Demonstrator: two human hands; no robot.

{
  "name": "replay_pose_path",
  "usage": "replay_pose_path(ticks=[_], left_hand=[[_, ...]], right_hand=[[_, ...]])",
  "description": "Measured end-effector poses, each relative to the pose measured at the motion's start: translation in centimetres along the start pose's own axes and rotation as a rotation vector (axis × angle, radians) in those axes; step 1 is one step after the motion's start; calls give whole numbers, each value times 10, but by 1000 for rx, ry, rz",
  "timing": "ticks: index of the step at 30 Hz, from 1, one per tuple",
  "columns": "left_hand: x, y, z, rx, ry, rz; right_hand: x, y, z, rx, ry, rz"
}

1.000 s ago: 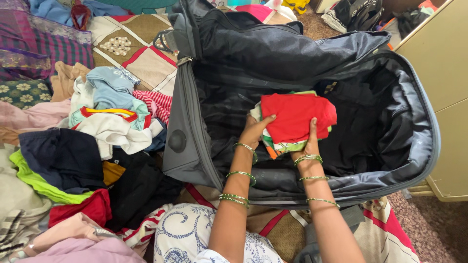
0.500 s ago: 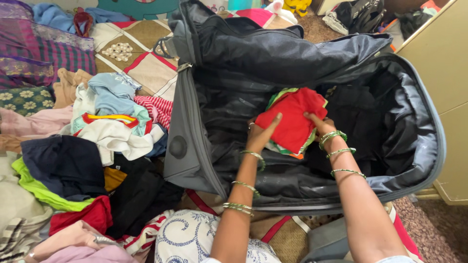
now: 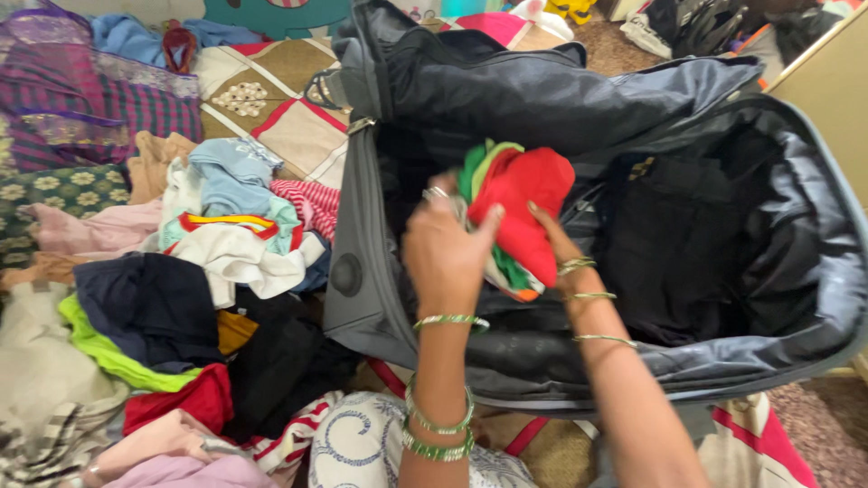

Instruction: The person sorts through a pile of laundry and places several items, including denim shorts, a white t-shirt, a green t-shirt, and a red shirt, into a black duffel bag.

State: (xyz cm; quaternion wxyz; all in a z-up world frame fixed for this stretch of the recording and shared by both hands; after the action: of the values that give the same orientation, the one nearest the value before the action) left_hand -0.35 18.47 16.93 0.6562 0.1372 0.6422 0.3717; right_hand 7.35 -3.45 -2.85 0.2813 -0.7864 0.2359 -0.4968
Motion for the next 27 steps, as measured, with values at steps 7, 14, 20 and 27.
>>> replay_pose_path(ticks=[7,14,20,27], left_hand=[[28,125,14,-440,-160,193],[69,79,33,-238,-52,0],[78,80,38,-30,44,43],[71,84,30,-200,-60,62]], right_hand=[[-35,-84,54,-116,175,-851],[-34,-113,62,275,265,-970],[-47,-128,82,290,370,-1062],[-11,-153,-2,-286,758,-1343]])
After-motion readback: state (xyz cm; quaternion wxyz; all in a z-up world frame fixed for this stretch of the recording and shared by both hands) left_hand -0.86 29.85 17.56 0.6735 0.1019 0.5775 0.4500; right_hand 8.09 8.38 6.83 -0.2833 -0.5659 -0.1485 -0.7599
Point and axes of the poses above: each hand's wrist, its own z-axis towards the middle knuckle, its own y-axis out of the back of the hand, x = y × z, the point moved 10 cm from there along z, towards the middle knuckle, and after that the axes turned 8 degrees about z, right-handed, at the moved point
